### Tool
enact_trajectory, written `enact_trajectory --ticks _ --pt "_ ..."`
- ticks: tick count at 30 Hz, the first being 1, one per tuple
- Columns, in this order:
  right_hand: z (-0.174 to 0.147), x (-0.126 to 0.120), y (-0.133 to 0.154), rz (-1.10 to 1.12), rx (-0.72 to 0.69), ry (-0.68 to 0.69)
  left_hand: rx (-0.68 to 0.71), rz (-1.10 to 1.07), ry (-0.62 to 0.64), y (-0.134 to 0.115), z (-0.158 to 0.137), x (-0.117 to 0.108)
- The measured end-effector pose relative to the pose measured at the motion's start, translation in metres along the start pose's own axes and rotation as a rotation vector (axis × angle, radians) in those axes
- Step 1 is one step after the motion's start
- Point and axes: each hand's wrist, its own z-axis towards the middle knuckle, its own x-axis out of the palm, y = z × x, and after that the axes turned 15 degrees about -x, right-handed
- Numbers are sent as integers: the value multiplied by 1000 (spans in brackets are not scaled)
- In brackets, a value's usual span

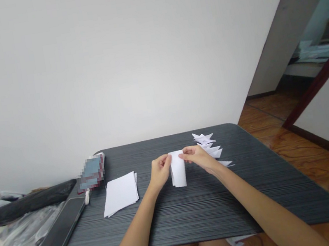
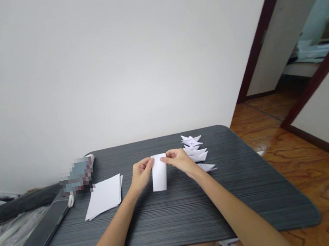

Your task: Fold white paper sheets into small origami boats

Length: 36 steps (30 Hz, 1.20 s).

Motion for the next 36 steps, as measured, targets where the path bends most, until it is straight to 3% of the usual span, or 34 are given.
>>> enact_trajectory --ticks 8,17,23,31,36 --pt "-5 3 -4 -58 -31 107 49 -56 -129 -1 1 -1" --pt "-4 6 -3 -47 -28 3 -50 -268 -109 4 6 3" --pt "-6 5 -6 133 57 174 -78 -455 -154 6 11 1" --pt "-5 5 -8 52 70 131 -51 -399 -200 8 13 0" --pt "-7 3 -7 84 83 261 -48 -402 -247 9 14 -3"
